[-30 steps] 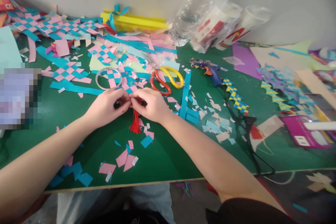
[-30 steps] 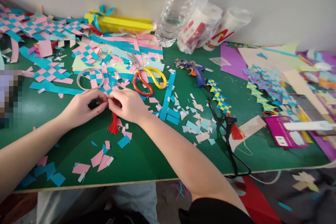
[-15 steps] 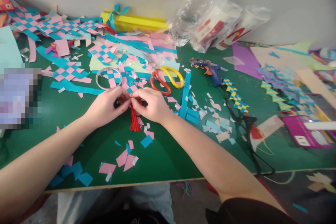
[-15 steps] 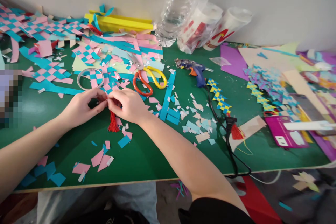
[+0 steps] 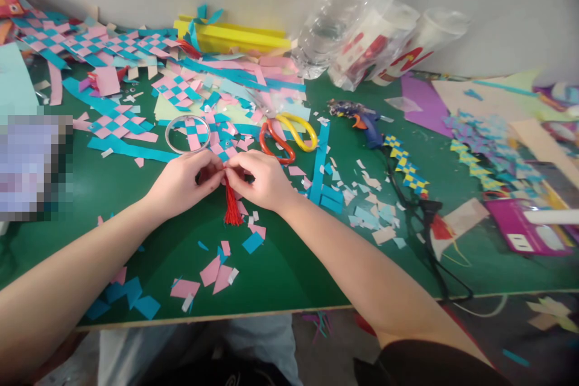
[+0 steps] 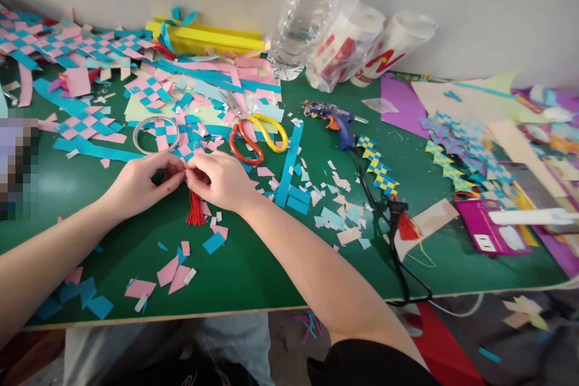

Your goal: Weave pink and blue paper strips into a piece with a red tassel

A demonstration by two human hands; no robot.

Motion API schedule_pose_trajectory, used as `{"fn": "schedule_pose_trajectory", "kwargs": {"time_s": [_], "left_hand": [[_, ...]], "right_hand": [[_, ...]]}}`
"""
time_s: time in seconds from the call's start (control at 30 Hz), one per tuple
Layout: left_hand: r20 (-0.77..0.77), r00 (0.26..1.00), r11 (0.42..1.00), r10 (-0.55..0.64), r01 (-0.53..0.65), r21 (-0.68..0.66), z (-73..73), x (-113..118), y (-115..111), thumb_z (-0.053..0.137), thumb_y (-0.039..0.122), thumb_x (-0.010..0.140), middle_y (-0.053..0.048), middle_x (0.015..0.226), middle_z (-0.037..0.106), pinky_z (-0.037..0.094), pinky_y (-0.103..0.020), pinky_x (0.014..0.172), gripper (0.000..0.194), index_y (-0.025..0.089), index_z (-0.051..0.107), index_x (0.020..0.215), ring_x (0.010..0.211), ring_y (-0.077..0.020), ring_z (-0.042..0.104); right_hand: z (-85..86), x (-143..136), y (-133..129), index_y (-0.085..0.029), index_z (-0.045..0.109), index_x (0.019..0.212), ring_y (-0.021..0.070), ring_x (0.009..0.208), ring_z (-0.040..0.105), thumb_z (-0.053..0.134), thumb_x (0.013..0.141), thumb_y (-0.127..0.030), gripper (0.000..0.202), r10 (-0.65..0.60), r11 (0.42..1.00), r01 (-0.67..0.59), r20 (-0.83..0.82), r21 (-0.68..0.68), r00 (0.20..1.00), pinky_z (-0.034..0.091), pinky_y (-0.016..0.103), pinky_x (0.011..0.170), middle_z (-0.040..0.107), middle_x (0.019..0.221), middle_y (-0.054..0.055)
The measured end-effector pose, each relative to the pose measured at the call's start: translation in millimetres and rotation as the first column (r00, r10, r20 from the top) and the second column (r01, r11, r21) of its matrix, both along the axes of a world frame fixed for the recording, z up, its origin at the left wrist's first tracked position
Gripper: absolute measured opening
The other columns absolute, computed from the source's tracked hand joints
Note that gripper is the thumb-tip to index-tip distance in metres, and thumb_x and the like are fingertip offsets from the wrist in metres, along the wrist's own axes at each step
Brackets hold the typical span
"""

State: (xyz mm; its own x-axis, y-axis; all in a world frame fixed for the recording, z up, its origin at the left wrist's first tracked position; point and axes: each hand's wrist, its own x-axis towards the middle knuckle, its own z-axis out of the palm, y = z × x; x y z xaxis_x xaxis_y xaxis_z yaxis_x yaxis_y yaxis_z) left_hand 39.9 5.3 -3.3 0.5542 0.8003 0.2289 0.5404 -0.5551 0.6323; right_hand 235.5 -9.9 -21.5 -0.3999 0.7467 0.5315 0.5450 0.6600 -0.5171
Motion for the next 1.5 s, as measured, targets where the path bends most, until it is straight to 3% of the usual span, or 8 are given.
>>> {"fn": "schedule_pose_trajectory", "kwargs": {"time_s": [0.33,0.77,1.07,1.2,1.5], "left_hand": [[0.017,1.0,1.0,0.009,-0.009,0.016,0.6,2.1,-0.8,0.051,0.029,0.088,-0.001,0.074,0.063,0.047,-0.024,0.064,0.016,0.017,0.061,0.087,0.067,-0.0125,0.059],[0.009,0.999,0.998,0.048,-0.048,0.029,0.1,0.9,-2.2,0.054,0.03,0.089,-0.001,0.072,0.065,0.046,-0.025,0.063,0.016,0.018,0.062,0.085,0.066,-0.0132,0.06],[0.072,0.995,0.998,0.068,-0.069,0.011,-1.1,-0.4,-1.2,0.058,0.035,0.089,0.0,0.074,0.064,0.046,-0.023,0.064,0.019,0.018,0.063,0.096,0.064,-0.0114,0.059],[0.035,0.998,0.997,0.061,-0.063,0.049,1.0,-1.3,-0.8,0.06,0.038,0.088,0.001,0.068,0.062,0.044,-0.024,0.062,0.02,0.019,0.066,0.085,0.06,-0.0113,0.055],[0.041,0.999,0.991,0.022,-0.028,0.131,3.8,0.9,-1.3,0.055,0.028,0.089,0.002,0.066,0.063,0.046,-0.025,0.069,0.015,0.019,0.066,0.083,0.062,-0.0119,0.056]], "right_hand": [[1.9,0.5,1.3,-0.021,0.057,0.081,0.0129,0.065,0.055,0.049,0.09,-0.021,0.012,0.008,0.992,-0.006,0.013,-0.124,1.0,0.047,0.029,0.066,0.061,0.07,-0.001],[-0.6,0.3,1.5,-0.02,0.058,0.079,0.0117,0.061,0.053,0.051,0.09,-0.02,0.013,-0.003,1.0,0.003,-0.017,0.007,1.0,0.046,0.027,0.063,0.06,0.065,-0.002],[-0.9,-0.7,0.1,-0.019,0.059,0.079,0.0108,0.061,0.053,0.051,0.092,-0.02,0.015,-0.024,0.994,0.031,-0.063,0.101,0.998,0.046,0.025,0.062,0.06,0.064,-0.002],[-0.1,-0.3,0.6,-0.019,0.06,0.081,0.0098,0.059,0.052,0.052,0.092,-0.018,0.013,-0.021,0.995,0.029,-0.095,0.093,0.995,0.044,0.024,0.061,0.059,0.063,-0.002],[0.9,-0.4,0.0,-0.02,0.06,0.08,0.0105,0.061,0.055,0.051,0.092,-0.022,0.015,-0.02,0.999,0.023,-0.08,0.029,0.997,0.047,0.025,0.062,0.061,0.065,-0.002]]}}
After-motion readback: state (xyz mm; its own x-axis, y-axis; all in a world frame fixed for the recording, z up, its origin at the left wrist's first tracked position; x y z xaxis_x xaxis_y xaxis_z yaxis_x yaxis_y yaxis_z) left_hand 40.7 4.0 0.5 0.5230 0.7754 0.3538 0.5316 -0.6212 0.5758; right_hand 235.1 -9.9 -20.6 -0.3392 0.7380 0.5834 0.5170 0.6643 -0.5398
